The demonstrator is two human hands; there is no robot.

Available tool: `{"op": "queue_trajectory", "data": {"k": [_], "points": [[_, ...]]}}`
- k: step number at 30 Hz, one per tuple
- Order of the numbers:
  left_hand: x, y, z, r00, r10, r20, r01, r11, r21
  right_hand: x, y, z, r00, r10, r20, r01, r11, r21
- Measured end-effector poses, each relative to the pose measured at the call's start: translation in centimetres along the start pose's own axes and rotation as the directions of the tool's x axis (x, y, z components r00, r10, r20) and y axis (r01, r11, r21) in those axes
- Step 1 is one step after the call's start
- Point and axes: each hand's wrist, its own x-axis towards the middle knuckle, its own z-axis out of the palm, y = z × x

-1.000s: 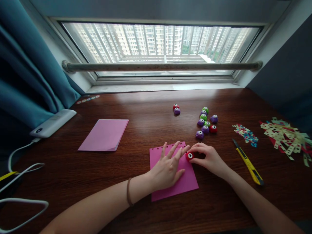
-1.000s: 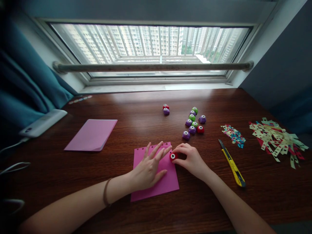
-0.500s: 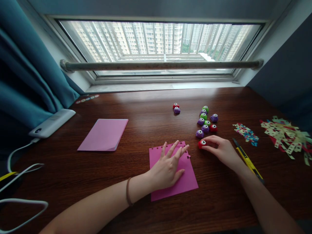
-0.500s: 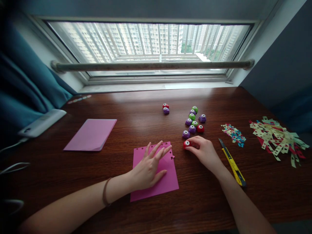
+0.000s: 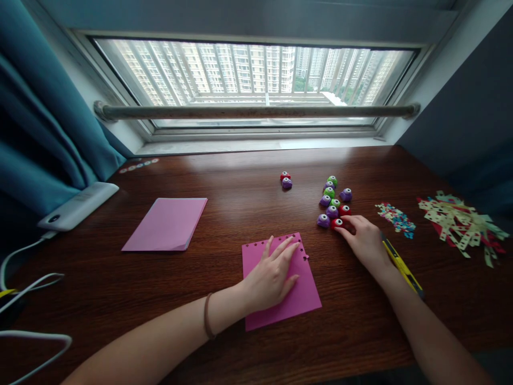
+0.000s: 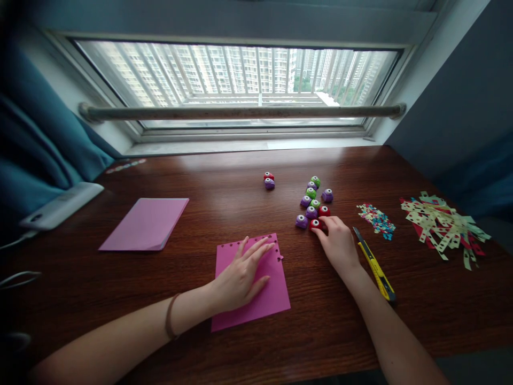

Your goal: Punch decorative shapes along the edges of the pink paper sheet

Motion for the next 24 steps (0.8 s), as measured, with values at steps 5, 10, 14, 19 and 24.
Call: {"op": "queue_trajectory", "data": {"k": [5,10,14,19,24], "points": [[0.0,0.1,0.2,0.997,0.008,-0.072,-0.008,1.0,0.006,-2.2,-3.6,0.4,0.998,-0.052,-0.02,0.053,0.997,0.047],[-0.2,0.1,0.3,0.991,0.043,-0.127,-0.028,0.992,0.123,-4.2,-6.3,1.7,0.927,-0.147,0.345,0.05,0.96,0.274],[-0.1,0.2,0.2,0.99,0.042,-0.136,-0.025,0.992,0.122,-4.5,-6.5,2.3,0.94,-0.134,0.314,0.042,0.958,0.282],[-0.2,0.2,0.0,0.99,-0.017,-0.143,0.016,1.0,-0.011,-5.2,-6.9,2.2,0.947,-0.175,0.268,0.03,0.882,0.47],[-0.2,0.1,-0.3,0.974,-0.196,-0.109,0.155,0.941,-0.301,-6.6,-7.9,2.8,0.942,-0.287,0.174,0.167,0.85,0.5]]}}
